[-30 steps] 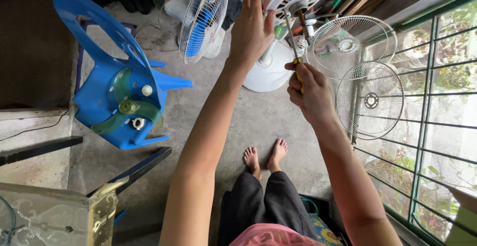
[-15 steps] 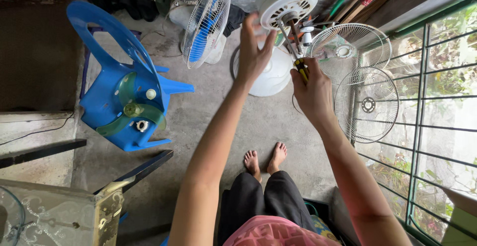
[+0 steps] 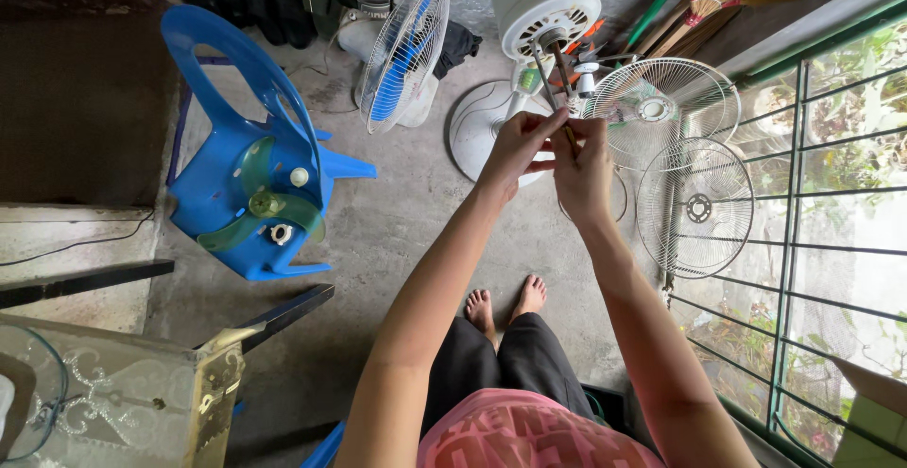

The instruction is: The person cleans a standing fan with a cloth, then uses a screwdriver to adjust the fan's internal components. The person manipulates the fan's motor housing and shaft while working.

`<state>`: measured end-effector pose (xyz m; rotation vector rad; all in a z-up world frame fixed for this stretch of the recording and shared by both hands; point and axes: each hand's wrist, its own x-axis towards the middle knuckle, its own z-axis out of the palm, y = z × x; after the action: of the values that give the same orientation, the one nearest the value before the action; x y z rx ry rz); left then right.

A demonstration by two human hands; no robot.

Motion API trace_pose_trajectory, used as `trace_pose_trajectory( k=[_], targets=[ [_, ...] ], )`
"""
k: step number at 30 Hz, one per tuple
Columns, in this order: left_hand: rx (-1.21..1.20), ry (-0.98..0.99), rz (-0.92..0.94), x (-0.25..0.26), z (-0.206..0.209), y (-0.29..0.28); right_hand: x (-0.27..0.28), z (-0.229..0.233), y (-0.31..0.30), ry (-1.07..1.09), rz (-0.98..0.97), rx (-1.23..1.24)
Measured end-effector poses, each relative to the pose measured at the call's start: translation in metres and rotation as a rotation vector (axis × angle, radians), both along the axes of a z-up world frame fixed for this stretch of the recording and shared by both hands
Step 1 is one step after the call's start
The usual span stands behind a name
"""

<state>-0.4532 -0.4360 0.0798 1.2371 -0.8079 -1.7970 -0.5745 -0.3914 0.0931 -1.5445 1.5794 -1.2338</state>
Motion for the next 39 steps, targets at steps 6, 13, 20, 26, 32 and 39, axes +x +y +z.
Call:
trace_pose_trajectory(
  k=[6,13,20,26,32,39],
  targets=[
    [-0.012,0.005,-0.005,-0.003,-0.014,-0.014,0.000,0.024,0.001,-0.057,-0.004,0.157],
    [-0.040,-0.141,0.027,0.011,-0.025,-0.015,-0.011,0.029,0.005,-1.034,0.144,0.757],
    [0.027,-0.027,-0.055,0.020,-0.018,-0.017,-0.016,0.016,0.001,-0.829,0.250,0.605],
    [0.062,0.010,0.157,0.015,-0.029,-0.050,-0.012,0.007,-0.006,-0.507,0.177,0.522],
    [0.068,0.111,0.214,0.005,-0.046,-0.075,-0.033,0.015,-0.009,-1.078,0.269,0.768],
    [0.073,0.074,0.145,0.006,-0.038,-0.070,-0.033,0.032,-0.002,-0.665,0.280,0.690]
  ],
)
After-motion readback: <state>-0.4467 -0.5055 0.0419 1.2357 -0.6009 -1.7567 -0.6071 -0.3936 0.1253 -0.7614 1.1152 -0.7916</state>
